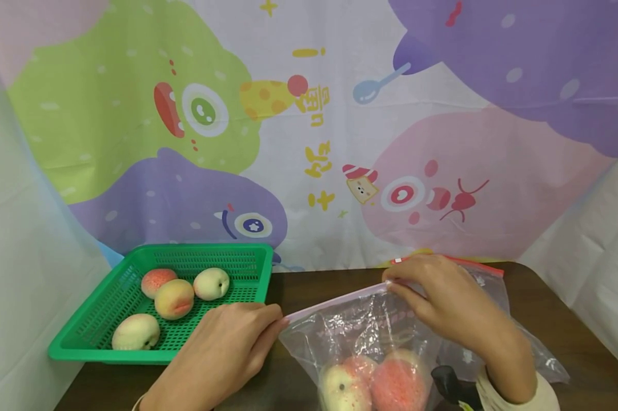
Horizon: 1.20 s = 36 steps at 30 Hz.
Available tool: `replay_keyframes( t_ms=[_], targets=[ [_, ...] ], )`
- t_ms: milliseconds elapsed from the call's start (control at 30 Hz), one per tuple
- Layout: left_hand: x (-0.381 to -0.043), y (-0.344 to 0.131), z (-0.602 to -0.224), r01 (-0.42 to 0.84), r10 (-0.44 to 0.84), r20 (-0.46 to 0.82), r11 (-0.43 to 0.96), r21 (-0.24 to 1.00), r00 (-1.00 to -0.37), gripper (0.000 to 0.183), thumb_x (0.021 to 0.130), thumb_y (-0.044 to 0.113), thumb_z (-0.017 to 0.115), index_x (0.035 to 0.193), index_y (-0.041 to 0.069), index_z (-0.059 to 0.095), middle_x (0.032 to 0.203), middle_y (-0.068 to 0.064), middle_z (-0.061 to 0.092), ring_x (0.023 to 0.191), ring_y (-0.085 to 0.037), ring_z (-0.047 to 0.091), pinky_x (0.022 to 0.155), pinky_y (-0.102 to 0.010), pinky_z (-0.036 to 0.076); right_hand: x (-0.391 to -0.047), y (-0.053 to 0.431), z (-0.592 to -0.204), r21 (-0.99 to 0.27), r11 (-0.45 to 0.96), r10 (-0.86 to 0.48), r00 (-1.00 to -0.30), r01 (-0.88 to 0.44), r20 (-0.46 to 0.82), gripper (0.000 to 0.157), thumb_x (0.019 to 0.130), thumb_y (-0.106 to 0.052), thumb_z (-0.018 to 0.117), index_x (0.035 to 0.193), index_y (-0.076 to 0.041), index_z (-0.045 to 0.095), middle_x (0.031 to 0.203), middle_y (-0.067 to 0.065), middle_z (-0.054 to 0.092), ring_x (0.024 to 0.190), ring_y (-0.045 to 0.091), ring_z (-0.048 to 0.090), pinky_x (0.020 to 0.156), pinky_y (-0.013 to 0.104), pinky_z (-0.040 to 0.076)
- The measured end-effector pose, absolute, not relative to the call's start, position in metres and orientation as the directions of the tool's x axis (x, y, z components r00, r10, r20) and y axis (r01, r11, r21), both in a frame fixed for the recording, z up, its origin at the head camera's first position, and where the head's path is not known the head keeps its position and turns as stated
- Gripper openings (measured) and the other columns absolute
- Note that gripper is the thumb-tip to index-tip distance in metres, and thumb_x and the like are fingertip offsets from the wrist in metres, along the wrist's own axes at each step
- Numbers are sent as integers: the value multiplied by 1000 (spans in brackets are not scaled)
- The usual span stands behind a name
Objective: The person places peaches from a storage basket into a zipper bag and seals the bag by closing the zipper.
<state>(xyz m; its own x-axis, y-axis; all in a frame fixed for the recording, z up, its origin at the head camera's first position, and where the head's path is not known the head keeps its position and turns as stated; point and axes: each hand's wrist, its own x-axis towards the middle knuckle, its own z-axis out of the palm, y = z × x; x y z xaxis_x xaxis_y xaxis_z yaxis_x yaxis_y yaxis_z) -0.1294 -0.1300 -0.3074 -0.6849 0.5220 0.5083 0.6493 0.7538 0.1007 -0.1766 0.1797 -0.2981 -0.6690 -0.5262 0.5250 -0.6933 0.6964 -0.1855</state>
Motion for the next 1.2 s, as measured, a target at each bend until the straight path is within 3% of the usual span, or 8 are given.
replay_keyframes(
  t_ms=[533, 1200],
  targets=[
    [-129, -130, -307, 645, 522, 493, 757, 110, -696, 42, 94, 16, 68, 64, 25, 39, 59, 16, 26, 52, -1, 30, 49, -20, 31, -178, 183, -298, -200, 679, -536, -662, -707, 524, 12, 88, -13, 75, 90, -25, 72, 80, -20, 58, 74, 2, 51, 71, 31, 46],
    [-129, -131, -306, 645, 520, 502, 757, 105, -691, 44, 92, 15, 70, 64, 25, 38, 59, 17, 25, 52, 0, 30, 49, -19, 30, -181, 190, -299, -202, 678, -527, -659, -707, 536, 13, 87, -13, 76, 89, -24, 71, 80, -20, 58, 74, 2, 51, 71, 31, 47]
  ],
)
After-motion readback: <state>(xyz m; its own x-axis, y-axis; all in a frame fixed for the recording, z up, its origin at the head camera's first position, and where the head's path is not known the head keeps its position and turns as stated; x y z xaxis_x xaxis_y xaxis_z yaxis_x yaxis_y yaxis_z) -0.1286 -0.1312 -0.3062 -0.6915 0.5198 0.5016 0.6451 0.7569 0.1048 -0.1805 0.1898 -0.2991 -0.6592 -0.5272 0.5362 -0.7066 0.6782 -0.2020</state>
